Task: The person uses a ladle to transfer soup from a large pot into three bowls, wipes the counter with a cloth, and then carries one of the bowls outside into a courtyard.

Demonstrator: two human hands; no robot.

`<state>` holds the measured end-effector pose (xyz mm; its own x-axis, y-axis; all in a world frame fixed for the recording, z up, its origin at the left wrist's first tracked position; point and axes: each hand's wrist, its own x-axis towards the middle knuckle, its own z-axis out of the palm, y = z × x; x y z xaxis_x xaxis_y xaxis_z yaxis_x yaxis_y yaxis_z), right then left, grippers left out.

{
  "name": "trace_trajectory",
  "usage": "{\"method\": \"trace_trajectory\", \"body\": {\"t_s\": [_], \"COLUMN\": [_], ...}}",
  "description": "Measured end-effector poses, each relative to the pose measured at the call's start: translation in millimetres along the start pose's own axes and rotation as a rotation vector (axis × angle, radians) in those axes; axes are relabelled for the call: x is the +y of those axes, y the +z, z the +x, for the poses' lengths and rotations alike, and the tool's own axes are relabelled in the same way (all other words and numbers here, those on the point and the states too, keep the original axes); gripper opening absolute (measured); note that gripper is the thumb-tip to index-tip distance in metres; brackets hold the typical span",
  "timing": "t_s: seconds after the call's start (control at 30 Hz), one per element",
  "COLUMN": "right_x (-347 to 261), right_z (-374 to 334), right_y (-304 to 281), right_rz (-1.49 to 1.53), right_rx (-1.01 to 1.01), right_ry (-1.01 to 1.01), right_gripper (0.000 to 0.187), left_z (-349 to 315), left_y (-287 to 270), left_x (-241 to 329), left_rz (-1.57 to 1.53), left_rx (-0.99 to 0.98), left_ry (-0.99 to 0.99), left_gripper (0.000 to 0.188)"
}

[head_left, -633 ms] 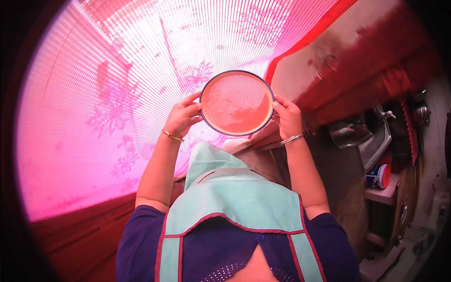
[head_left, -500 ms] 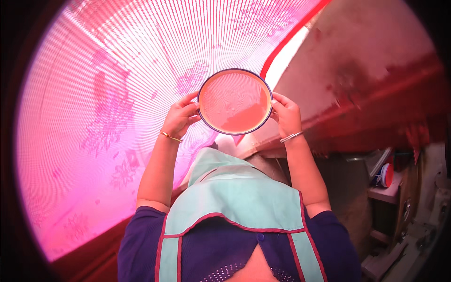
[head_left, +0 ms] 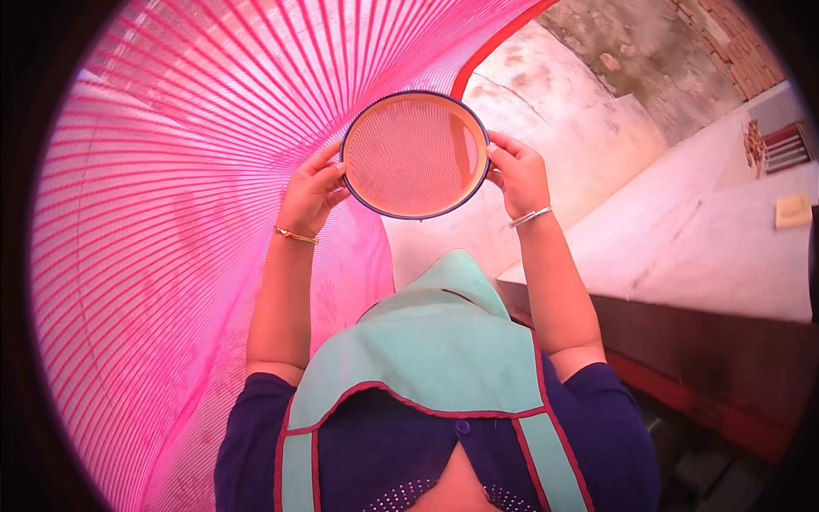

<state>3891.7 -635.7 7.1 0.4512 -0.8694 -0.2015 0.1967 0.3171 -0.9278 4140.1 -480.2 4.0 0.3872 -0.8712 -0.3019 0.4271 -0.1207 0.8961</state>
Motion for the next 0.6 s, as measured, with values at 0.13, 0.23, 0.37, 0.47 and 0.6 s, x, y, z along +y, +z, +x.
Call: {"method": "trace_trajectory", "body": {"t_s": [0.13,0.23,0.37,0.47,0.6], "right_x": [-30,-28,-31,-28,-39], "right_z": [61,128,230,290,361], "right_y": [67,96,137,147,159], "right_rz": [0.040,-0.004,-0.015,-0.016,-0.034], "right_rx": [-0.018,-0.039,-0.081,-0.098,-0.154], "right_ry": [-0.004,0.003,-0.008,0.014,0.027], "right_gripper": [0.029,0.028,0.027,0.027,0.026], "left_z": [43,102,198,250,308], "left_y": [-24,-54,-92,-100,-106], "left_x": [78,93,123,129,146], "left_rz": [-0.041,-0.045,-0.041,-0.094,-0.112], "left_rx": [0.014,0.053,0.065,0.110,0.133], "left_ry": [0.007,0.043,0.060,0.071,0.079], "left_gripper": [0.039,0.039,0.040,0.038,0.038]}}
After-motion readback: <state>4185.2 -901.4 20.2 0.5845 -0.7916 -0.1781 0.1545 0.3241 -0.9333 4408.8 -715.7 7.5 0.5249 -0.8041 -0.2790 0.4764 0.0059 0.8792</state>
